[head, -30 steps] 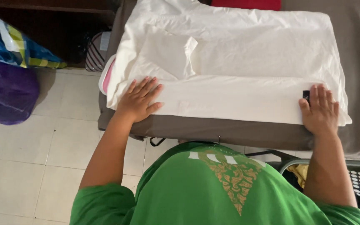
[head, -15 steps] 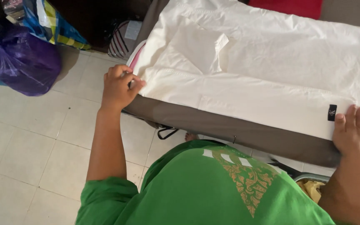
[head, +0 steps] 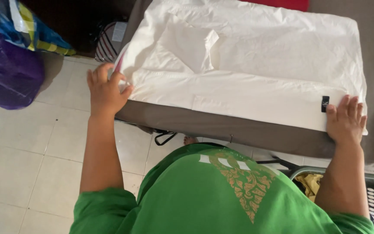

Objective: Folding a white button-down shirt and black pants on a bed

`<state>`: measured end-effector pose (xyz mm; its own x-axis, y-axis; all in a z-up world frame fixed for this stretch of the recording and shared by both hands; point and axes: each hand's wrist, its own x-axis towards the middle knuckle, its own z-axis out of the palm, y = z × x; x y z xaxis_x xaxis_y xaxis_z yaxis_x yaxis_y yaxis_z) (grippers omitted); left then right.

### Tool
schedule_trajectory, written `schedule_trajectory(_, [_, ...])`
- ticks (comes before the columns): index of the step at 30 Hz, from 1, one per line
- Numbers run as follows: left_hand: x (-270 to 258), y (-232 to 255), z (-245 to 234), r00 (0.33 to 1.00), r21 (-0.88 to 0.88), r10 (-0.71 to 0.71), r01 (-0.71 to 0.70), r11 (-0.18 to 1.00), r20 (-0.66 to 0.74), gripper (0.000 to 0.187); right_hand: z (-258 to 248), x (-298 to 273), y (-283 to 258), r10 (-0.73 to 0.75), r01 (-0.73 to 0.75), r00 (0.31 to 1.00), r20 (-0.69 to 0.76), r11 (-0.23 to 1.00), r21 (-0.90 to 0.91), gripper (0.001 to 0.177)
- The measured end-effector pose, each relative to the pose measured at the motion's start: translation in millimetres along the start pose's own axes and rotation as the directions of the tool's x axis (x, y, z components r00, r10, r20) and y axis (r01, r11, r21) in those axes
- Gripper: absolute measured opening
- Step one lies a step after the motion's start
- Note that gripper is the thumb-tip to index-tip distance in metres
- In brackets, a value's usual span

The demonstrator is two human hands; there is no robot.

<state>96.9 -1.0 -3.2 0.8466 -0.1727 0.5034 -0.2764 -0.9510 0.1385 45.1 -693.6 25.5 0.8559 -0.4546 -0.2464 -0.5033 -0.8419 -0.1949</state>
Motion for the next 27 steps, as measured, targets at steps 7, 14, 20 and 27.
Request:
schedule_trajectory(7, [58,154,58,0.923,-0.204,0.382,-0.365,0.909,0.049,0.053,78,-1,-81,-0.508,0.459,0.639,-0.578,0.855,-0.244,0.078])
schedule_trajectory(14, [65,220,86,0.683,-0.288,0.438,-0.33,0.899,0.584,0.082,80,-16,-123,-0.686,0.659,0.728,-0.021,0.707,-0.257,0.083])
schedule_trajectory(20, [67,219,80,0.608,-0.217,0.397,-0.35,0.911,0.687,0.086,44,10,-46,-0.439,0.407,0.896,-0.063,0.871,-0.274,0.084])
schedule_trajectory(27, [68,220,78,0.572,-0.192,0.369,-0.346,0.918,0.732,0.089,35,45,47,-0.123,0.112,0.98,-0.157,0.99,-0.08,0.09])
